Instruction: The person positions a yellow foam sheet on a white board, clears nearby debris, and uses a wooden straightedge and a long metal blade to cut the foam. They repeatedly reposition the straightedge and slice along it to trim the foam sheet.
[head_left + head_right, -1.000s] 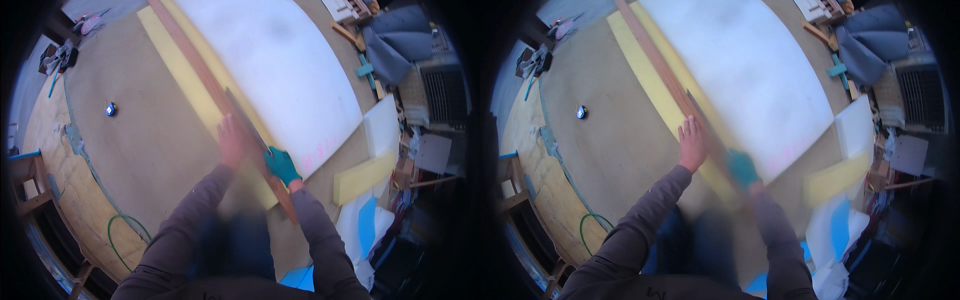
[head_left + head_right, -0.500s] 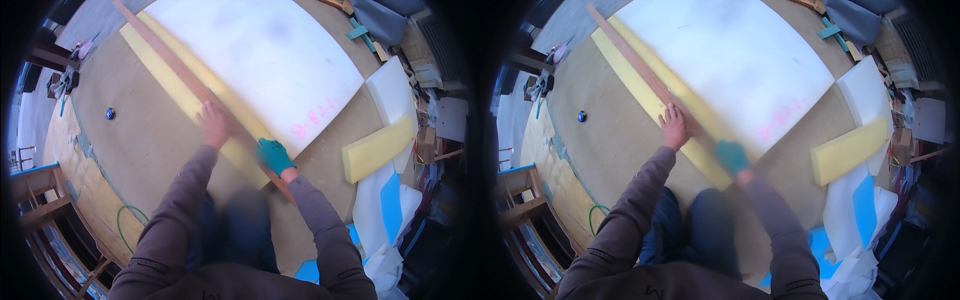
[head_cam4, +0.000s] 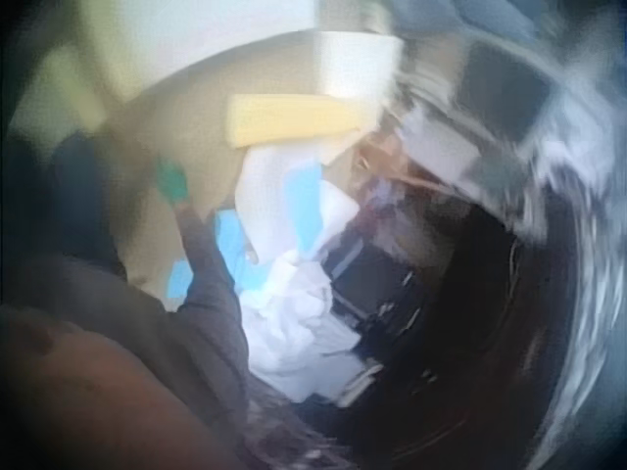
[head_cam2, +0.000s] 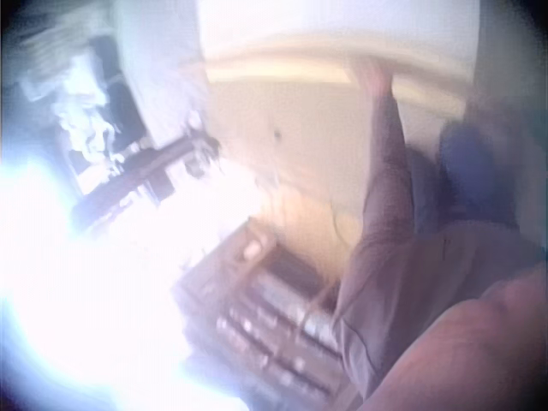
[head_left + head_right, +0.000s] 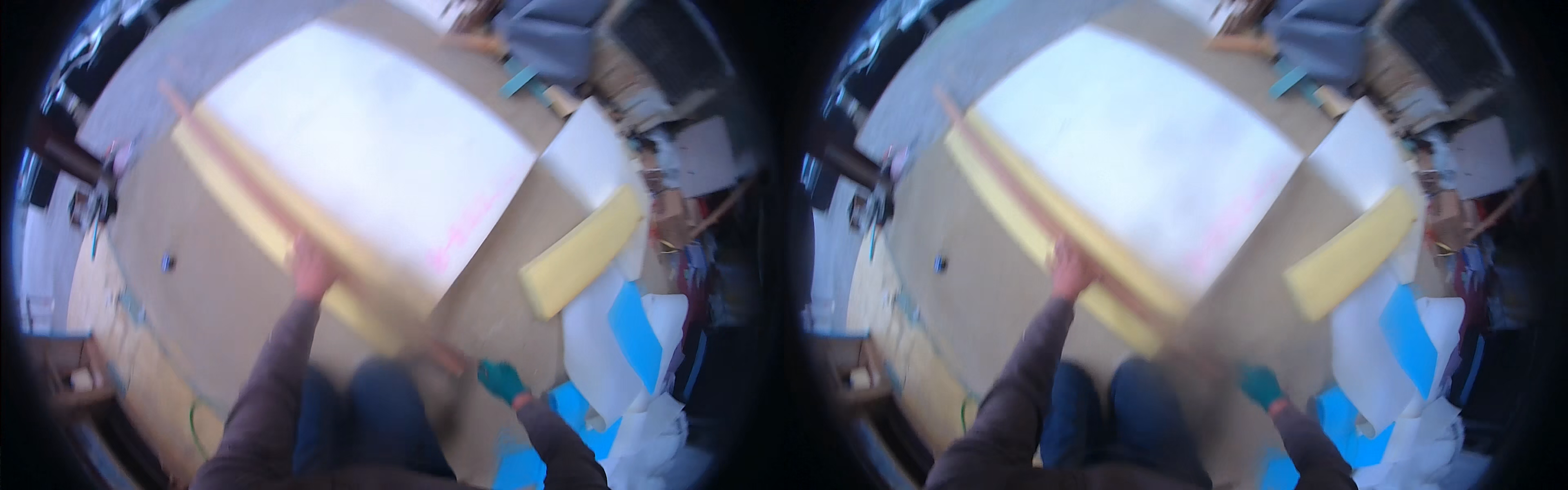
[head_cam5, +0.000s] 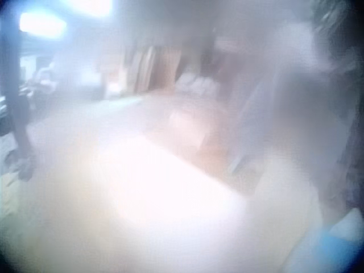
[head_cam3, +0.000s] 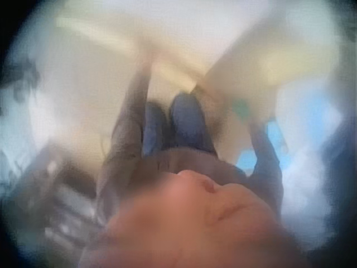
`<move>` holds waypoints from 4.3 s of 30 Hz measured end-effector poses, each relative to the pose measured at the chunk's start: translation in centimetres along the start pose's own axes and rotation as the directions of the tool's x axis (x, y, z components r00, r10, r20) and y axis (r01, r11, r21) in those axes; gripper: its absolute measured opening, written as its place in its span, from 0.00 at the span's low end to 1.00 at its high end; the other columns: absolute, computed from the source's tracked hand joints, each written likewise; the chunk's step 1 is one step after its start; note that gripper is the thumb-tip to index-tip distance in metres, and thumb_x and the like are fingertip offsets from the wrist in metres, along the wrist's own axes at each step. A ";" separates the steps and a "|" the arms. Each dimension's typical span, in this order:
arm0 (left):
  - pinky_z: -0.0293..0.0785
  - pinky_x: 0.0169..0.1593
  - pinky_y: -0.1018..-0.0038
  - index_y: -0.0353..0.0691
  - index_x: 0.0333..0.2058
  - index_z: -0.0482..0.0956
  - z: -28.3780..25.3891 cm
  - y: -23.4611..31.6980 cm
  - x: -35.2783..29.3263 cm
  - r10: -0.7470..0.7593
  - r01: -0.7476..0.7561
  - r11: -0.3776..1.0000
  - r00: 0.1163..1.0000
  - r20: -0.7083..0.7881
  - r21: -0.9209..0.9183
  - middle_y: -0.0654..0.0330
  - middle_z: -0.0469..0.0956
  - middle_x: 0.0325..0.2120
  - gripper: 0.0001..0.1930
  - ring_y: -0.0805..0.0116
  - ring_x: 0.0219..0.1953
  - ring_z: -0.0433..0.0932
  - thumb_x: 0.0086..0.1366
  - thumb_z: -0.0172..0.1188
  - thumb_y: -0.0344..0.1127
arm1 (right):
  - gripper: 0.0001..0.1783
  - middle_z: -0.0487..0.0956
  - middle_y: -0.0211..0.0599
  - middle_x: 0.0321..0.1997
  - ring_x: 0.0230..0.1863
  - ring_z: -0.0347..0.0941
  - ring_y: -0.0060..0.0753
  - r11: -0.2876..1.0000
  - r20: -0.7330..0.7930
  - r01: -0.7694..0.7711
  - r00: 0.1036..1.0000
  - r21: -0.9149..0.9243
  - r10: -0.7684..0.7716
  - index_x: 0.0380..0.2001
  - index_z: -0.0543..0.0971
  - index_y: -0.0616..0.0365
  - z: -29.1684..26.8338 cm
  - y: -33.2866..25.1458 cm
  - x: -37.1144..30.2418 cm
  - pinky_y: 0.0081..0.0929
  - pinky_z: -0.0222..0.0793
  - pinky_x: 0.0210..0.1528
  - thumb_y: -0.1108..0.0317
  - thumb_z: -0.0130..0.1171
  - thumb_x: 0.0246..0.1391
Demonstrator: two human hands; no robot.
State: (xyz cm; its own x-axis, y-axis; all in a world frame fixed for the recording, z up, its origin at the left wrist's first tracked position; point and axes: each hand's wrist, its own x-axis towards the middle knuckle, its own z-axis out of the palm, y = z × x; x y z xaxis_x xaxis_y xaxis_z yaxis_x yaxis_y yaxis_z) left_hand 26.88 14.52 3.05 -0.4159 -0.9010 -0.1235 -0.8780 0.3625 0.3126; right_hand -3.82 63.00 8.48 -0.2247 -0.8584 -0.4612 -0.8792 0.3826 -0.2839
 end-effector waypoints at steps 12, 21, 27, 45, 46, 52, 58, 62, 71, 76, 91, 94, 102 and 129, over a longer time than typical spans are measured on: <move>0.71 0.67 0.55 0.38 0.66 0.73 -3.1 -10.0 -6.9 0.114 -0.009 0.947 0.944 0.308 -0.321 0.42 0.74 0.64 0.44 0.46 0.67 0.72 0.59 0.71 0.63 | 0.21 0.88 0.41 0.41 0.40 0.85 0.47 0.229 0.340 -0.822 0.446 0.522 0.828 0.54 0.83 0.46 2.7 0.4 -26.1 0.45 0.79 0.49 0.50 0.62 0.62; 0.81 0.51 0.59 0.34 0.54 0.83 -1.9 -27.0 -35.3 -0.427 0.526 0.838 0.467 0.774 0.145 0.50 0.87 0.44 0.30 0.53 0.46 0.86 0.68 0.61 0.57 | 0.23 0.88 0.40 0.44 0.43 0.85 0.46 0.655 0.148 -0.567 0.800 0.500 0.581 0.56 0.83 0.46 12.5 -4.8 -19.9 0.44 0.79 0.50 0.49 0.62 0.62; 0.80 0.47 0.59 0.35 0.53 0.83 -1.1 -27.3 -41.1 -0.381 0.739 0.643 0.535 0.754 -0.199 0.53 0.87 0.43 0.27 0.56 0.43 0.86 0.70 0.60 0.54 | 0.24 0.88 0.39 0.46 0.45 0.85 0.46 0.821 0.151 -0.473 0.881 0.321 0.448 0.57 0.82 0.46 23.2 -3.7 -21.4 0.43 0.79 0.51 0.49 0.62 0.62; 0.73 0.61 0.54 0.27 0.53 0.80 -0.2 -30.7 -46.6 -0.297 0.644 0.368 0.765 0.571 -0.671 0.44 0.82 0.51 0.26 0.51 0.53 0.80 0.72 0.60 0.49 | 0.32 0.79 0.41 0.66 0.63 0.78 0.50 0.927 0.298 -0.373 0.889 0.037 0.346 0.66 0.77 0.40 33.4 -0.2 -16.9 0.40 0.73 0.66 0.39 0.55 0.65; 0.73 0.61 0.54 0.27 0.53 0.80 -0.1 -30.7 -47.0 -0.306 0.657 0.387 0.754 0.582 -0.647 0.44 0.82 0.51 0.26 0.51 0.52 0.80 0.72 0.60 0.49 | 0.31 0.79 0.42 0.66 0.63 0.78 0.50 0.931 0.278 -0.356 0.905 0.082 0.321 0.66 0.77 0.41 33.9 0.1 -16.6 0.41 0.73 0.66 0.40 0.55 0.65; 0.74 0.57 0.55 0.29 0.54 0.80 -1.0 -28.5 -47.9 -0.333 0.736 0.461 0.661 0.672 -0.496 0.46 0.83 0.50 0.25 0.52 0.50 0.81 0.72 0.59 0.48 | 0.30 0.80 0.46 0.64 0.62 0.78 0.50 0.942 0.196 -0.278 0.951 0.188 0.241 0.66 0.76 0.47 35.9 0.9 -16.3 0.42 0.74 0.64 0.47 0.57 0.65; 0.74 0.54 0.57 0.31 0.54 0.80 -2.2 -25.9 -47.1 -0.327 0.740 0.474 0.651 0.685 -0.477 0.48 0.84 0.48 0.24 0.54 0.48 0.81 0.73 0.59 0.48 | 0.30 0.81 0.50 0.62 0.60 0.79 0.50 0.905 0.224 -0.374 0.917 0.204 0.329 0.67 0.74 0.50 32.6 -1.3 -15.6 0.42 0.75 0.62 0.53 0.58 0.65; 0.74 0.51 0.58 0.32 0.55 0.80 -2.5 -25.3 -46.5 -0.321 0.734 0.479 0.657 0.682 -0.481 0.50 0.84 0.48 0.24 0.55 0.47 0.82 0.73 0.59 0.47 | 0.30 0.81 0.51 0.61 0.58 0.80 0.51 0.869 0.229 -0.437 0.893 0.231 0.388 0.67 0.73 0.51 29.9 -3.1 -15.3 0.43 0.76 0.59 0.55 0.57 0.64; 0.75 0.46 0.60 0.34 0.56 0.80 -2.3 -25.4 -46.9 -0.333 0.746 0.469 0.645 0.688 -0.472 0.53 0.85 0.46 0.23 0.57 0.44 0.83 0.73 0.59 0.47 | 0.30 0.82 0.54 0.58 0.54 0.82 0.51 0.807 0.227 -0.520 0.853 0.281 0.470 0.68 0.71 0.54 27.5 -4.6 -16.5 0.43 0.78 0.54 0.60 0.56 0.63; 0.75 0.43 0.61 0.36 0.57 0.80 -1.4 -25.7 -47.7 -0.343 0.761 0.456 0.628 0.699 -0.460 0.55 0.85 0.44 0.22 0.59 0.43 0.84 0.73 0.59 0.46 | 0.30 0.82 0.55 0.56 0.51 0.83 0.51 0.767 0.223 -0.563 0.826 0.309 0.517 0.68 0.70 0.56 26.5 -5.1 -17.6 0.43 0.79 0.52 0.62 0.56 0.63; 0.78 0.37 0.62 0.38 0.58 0.80 2.1 -27.4 -49.9 -0.345 0.790 0.389 0.602 0.720 -0.474 0.58 0.87 0.41 0.21 0.61 0.38 0.85 0.73 0.58 0.45 | 0.32 0.83 0.60 0.51 0.44 0.85 0.52 0.394 0.095 -0.643 0.589 0.657 0.802 0.69 0.67 0.60 23.5 -11.2 -22.4 0.44 0.83 0.43 0.70 0.54 0.61; 0.81 0.39 0.61 0.33 0.56 0.81 5.1 -29.8 -49.9 -0.275 0.755 0.378 0.644 0.714 -0.535 0.53 0.87 0.40 0.24 0.60 0.37 0.86 0.71 0.62 0.46 | 0.32 0.84 0.61 0.46 0.37 0.86 0.51 0.130 0.093 -0.440 0.451 0.888 0.887 0.68 0.66 0.62 21.6 -12.7 -22.4 0.43 0.83 0.36 0.74 0.52 0.60; 0.81 0.43 0.62 0.33 0.53 0.83 7.9 -33.8 -51.2 -0.335 0.749 0.424 0.651 0.681 -0.508 0.52 0.87 0.42 0.25 0.62 0.36 0.85 0.69 0.65 0.50 | 0.20 0.82 0.40 0.30 0.20 0.76 0.30 0.412 -0.255 -0.099 0.649 0.906 0.717 0.54 0.76 0.61 8.5 -16.4 -18.6 0.29 0.72 0.21 0.71 0.56 0.58; 0.58 0.71 0.36 0.34 0.74 0.52 -14.4 -19.4 24.5 -0.220 0.199 0.954 0.973 0.073 0.226 0.44 0.54 0.76 0.68 0.44 0.78 0.52 0.41 0.83 0.58 | 0.24 0.86 0.41 0.40 0.29 0.80 0.34 -0.440 0.274 -0.165 0.941 0.883 0.197 0.48 0.80 0.45 -10.4 -24.1 56.0 0.35 0.80 0.34 0.39 0.64 0.61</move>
State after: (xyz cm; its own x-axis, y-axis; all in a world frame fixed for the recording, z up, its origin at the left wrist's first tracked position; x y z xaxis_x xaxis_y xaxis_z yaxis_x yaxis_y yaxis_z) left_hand 37.12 -18.04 7.50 -0.2286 -0.9387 -0.2581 -0.9735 0.2203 0.0611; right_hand 0.46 2.12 -1.81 -0.2699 -0.6388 -0.7205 0.7950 0.2744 -0.5411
